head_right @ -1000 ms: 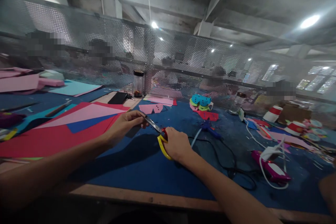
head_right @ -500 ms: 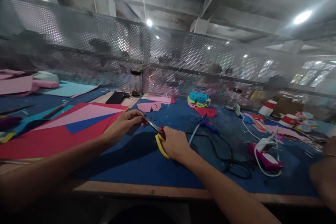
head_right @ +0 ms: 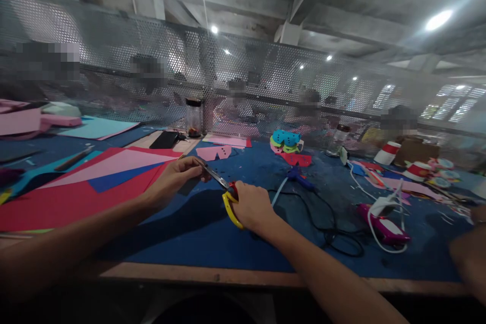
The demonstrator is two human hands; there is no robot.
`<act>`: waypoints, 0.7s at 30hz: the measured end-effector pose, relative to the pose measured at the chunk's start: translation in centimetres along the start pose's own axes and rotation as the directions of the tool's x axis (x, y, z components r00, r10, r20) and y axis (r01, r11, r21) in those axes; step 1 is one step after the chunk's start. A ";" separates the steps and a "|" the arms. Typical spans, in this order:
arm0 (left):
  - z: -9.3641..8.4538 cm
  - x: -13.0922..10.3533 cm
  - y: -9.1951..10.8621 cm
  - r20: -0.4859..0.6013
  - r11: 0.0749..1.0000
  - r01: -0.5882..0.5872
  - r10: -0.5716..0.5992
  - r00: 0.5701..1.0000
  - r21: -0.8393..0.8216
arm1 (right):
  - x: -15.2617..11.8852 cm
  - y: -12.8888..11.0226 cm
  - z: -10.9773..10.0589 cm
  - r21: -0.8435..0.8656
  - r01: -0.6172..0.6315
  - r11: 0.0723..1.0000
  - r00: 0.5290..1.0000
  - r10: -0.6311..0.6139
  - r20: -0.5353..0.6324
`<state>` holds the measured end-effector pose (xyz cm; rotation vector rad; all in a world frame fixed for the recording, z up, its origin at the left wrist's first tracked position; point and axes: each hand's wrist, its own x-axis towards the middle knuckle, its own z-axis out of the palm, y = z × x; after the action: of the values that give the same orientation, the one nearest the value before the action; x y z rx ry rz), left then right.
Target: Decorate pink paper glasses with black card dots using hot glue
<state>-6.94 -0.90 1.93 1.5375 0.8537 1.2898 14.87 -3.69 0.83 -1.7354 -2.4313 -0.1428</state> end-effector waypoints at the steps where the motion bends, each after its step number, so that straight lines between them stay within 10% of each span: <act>1: 0.0 0.0 0.0 0.003 1.000 -0.003 0.003 1.000 -0.001 | 0.0 0.0 0.0 -0.002 -0.002 1.000 1.000 0.002 0.003; 21: -0.1 0.0 -0.3 0.020 1.000 -0.004 0.004 1.000 0.021 | 0.1 0.1 0.2 -0.032 -0.007 0.999 1.000 0.007 -0.012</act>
<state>-7.02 -0.75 1.66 1.5664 0.8545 1.2704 14.89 -3.54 0.65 -1.7504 -2.4274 -0.1922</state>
